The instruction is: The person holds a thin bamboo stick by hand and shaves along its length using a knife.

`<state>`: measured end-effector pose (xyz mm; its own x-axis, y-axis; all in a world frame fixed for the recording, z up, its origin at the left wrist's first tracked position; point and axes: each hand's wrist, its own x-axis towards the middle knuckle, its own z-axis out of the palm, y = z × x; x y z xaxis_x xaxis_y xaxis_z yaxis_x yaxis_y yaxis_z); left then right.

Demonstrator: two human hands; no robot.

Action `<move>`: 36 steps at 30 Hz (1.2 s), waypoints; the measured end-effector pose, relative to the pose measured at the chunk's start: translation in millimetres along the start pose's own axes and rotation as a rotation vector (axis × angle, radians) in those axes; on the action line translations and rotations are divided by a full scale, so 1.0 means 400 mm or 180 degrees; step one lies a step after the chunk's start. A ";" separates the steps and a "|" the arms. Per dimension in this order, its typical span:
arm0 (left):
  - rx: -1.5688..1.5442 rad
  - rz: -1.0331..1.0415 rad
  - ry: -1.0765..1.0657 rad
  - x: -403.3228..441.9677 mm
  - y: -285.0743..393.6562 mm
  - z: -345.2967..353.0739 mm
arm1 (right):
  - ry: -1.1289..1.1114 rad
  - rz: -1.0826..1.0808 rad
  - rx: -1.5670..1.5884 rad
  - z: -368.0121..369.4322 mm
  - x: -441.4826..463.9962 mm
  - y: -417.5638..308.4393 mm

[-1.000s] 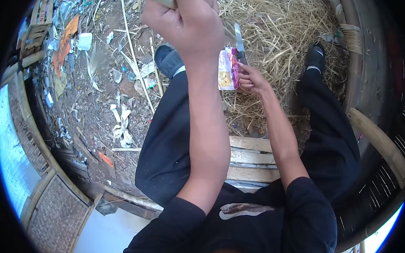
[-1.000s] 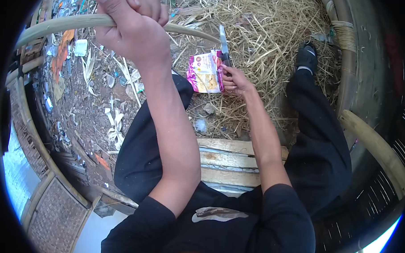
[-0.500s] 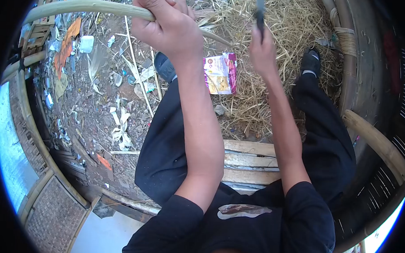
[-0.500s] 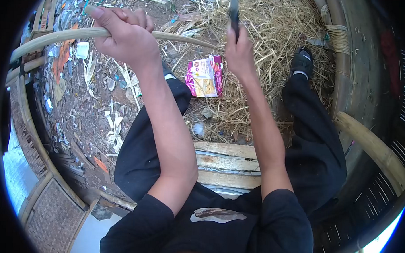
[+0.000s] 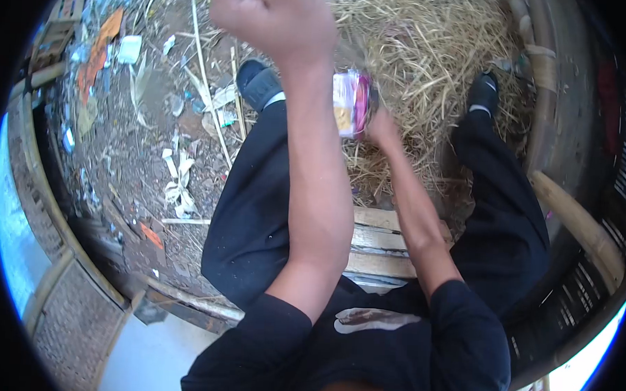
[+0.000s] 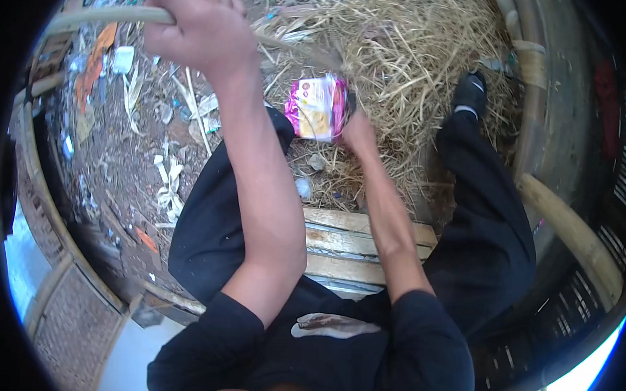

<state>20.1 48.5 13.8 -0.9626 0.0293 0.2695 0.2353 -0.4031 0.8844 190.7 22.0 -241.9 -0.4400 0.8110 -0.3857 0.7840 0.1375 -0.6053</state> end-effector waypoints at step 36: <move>-0.0610 0.0477 -0.0071 -0.047 0.828 -0.550 | -0.1976 0.1001 0.4535 -0.488 -0.482 -0.126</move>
<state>86.4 -286.6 217.7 -0.9151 -0.0246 0.4024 0.3434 -0.5705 0.7460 321.4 -30.4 -1.2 -0.7291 0.3051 -0.6127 -0.0042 -0.8971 -0.4418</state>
